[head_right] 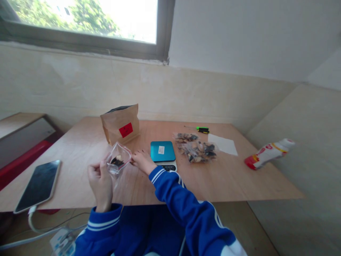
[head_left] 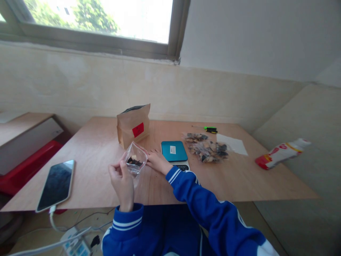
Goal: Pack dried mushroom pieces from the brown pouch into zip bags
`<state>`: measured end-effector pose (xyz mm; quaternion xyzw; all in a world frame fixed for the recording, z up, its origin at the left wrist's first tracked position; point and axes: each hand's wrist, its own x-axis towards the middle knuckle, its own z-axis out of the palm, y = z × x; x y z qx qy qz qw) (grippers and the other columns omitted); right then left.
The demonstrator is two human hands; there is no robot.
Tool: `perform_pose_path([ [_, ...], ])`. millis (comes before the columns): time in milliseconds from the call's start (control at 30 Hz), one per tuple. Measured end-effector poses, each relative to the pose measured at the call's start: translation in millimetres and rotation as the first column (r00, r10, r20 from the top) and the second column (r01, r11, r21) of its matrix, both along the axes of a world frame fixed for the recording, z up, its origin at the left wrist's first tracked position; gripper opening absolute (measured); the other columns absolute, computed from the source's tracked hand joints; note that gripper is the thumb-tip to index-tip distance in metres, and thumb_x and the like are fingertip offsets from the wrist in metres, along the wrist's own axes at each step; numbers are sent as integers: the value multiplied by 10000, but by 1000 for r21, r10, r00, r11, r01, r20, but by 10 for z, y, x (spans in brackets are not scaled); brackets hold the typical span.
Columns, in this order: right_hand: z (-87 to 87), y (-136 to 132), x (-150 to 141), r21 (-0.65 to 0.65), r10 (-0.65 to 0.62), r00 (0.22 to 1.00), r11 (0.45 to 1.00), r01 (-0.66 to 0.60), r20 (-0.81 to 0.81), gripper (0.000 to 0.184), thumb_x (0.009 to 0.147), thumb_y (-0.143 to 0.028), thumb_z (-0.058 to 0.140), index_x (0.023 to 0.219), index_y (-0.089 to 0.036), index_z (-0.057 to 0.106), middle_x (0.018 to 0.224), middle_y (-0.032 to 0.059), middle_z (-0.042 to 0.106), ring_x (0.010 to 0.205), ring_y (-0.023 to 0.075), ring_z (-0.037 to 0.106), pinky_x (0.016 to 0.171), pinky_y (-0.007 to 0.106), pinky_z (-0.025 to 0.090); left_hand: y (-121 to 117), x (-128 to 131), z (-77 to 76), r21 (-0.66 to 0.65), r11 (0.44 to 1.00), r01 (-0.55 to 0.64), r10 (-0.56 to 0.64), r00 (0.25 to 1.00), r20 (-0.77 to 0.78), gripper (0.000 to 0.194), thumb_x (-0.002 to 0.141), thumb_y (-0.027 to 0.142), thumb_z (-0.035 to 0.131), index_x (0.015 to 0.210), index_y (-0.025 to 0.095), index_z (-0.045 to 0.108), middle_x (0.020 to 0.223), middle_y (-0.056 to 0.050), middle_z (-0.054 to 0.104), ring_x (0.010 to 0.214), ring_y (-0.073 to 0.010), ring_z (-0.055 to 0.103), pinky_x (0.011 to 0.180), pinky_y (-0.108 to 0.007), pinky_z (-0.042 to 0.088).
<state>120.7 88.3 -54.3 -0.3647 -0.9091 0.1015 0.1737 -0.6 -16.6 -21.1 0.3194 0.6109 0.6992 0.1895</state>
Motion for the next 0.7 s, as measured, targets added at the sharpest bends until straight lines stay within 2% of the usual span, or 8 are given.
perform_pose_path([
  [100,203,27,145,-15,-122,992,993,121,-39,86,865,-213,645,905,-164,703,934,103,709,978,262,609,882,409,424,0,6,5,-26,1000,-3,2,1000,-15,253,873,437,525,802,203,461,940,-79,687,777,-187,672,647,-299,511],
  [167,417,15,217,-47,-250,945,968,245,-212,145,896,-243,604,985,-170,693,981,97,707,960,239,618,866,390,447,9,27,-4,-26,1000,10,-10,1000,-2,249,873,431,523,793,206,452,966,-90,696,762,-184,673,639,-300,510],
  [233,656,-41,242,-93,-309,846,950,300,-435,185,911,-269,581,1038,-175,677,1011,85,700,923,206,629,857,359,470,19,67,-11,-11,999,39,-39,999,14,241,878,423,524,799,208,450,1016,-106,703,797,-188,681,664,-304,516],
  [300,871,-142,236,-85,-227,819,973,215,-528,216,907,-310,588,1074,-197,666,1031,67,697,941,198,630,888,361,473,22,116,-13,3,998,70,-70,997,22,236,886,423,525,819,205,465,1076,-122,701,874,-195,686,714,-311,520],
  [400,1043,-342,251,-59,-90,854,996,70,-512,293,915,-389,567,1154,-234,633,1134,64,673,1082,216,597,978,401,442,9,179,-8,20,996,90,-90,995,31,237,895,429,528,855,198,493,1189,-146,673,994,-205,671,781,-318,514],
  [533,912,-612,378,-240,-187,835,968,68,-517,522,900,-489,548,1342,-218,485,1351,129,545,1272,256,495,1072,463,387,-7,250,10,76,995,71,-76,995,70,228,901,418,533,853,206,463,1328,-163,596,1052,-199,651,812,-320,507],
  [633,672,-792,434,-472,-280,804,881,-1,-525,856,784,-546,676,1468,-211,285,1485,178,405,1362,300,414,1116,520,339,5,367,52,132,990,55,-71,991,118,235,907,410,535,841,216,421,1366,-164,567,1035,-192,655,778,-308,517],
  [700,534,-883,422,-570,-339,732,818,-82,-591,949,777,-542,685,1501,-217,166,1486,183,409,1341,286,452,1092,505,386,13,485,94,170,981,95,-121,981,149,235,913,417,526,848,219,417,1393,-153,546,1040,-191,655,771,-308,528],
])
